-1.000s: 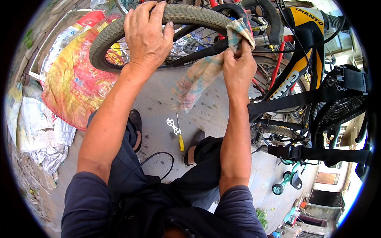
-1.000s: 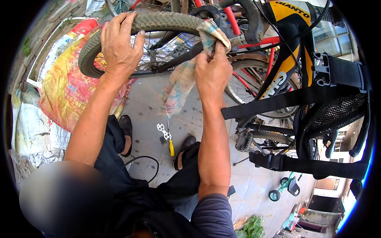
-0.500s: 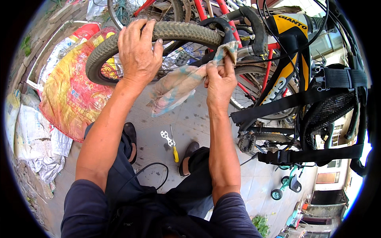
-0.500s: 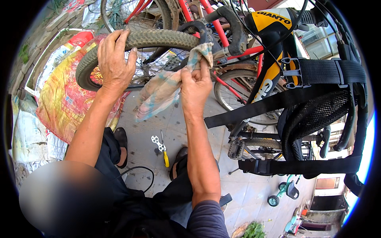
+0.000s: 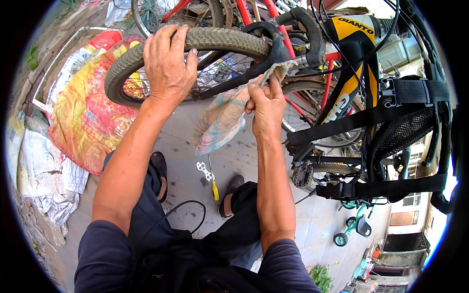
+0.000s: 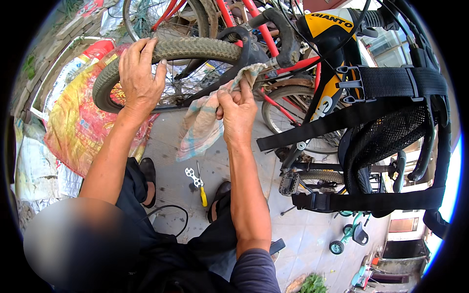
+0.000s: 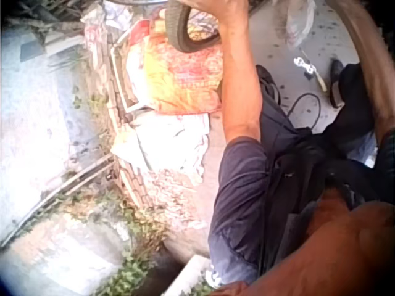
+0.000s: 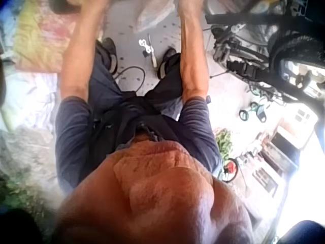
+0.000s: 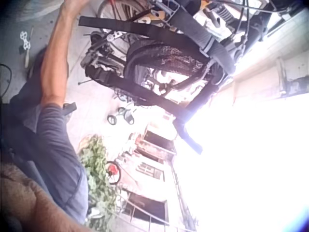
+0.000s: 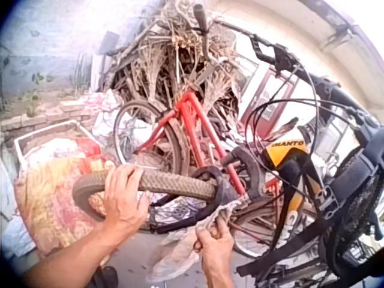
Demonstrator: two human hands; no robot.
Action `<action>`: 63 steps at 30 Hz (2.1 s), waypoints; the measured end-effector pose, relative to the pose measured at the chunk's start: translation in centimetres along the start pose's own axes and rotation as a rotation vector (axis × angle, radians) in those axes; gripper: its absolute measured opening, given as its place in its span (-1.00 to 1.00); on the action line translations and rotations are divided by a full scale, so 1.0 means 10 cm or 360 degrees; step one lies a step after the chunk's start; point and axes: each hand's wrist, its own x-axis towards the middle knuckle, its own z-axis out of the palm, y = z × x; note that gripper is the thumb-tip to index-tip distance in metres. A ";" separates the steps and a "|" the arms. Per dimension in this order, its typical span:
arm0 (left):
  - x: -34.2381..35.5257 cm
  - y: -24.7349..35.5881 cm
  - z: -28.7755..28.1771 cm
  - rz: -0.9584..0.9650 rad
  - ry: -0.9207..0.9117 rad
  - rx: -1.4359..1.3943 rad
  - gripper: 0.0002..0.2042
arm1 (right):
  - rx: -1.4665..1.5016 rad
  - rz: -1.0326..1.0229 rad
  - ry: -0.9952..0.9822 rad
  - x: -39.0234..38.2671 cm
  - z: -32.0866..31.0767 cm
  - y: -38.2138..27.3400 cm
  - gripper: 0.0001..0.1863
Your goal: The person cleans the bicycle tire with a cloth, then uses a yellow screwdriver to pry the tire away from the rim. They continue to work on the tire, attempting to remove or adjust it.
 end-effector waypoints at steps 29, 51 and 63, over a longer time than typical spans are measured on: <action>-0.01 0.00 0.04 0.0003 0.0089 -0.0041 -0.54 | -0.1151 -0.0814 0.0372 -0.08 -0.31 0.12 -0.64; 0.00 0.03 0.02 -0.0058 0.0042 -0.0095 -0.53 | -0.3482 -0.1330 -0.0280 0.21 -0.55 -0.63 -0.59; -0.01 0.01 -0.01 -0.0061 0.0060 -0.0092 -0.53 | -0.2337 -0.1035 -0.0562 0.38 -0.53 -0.57 -0.50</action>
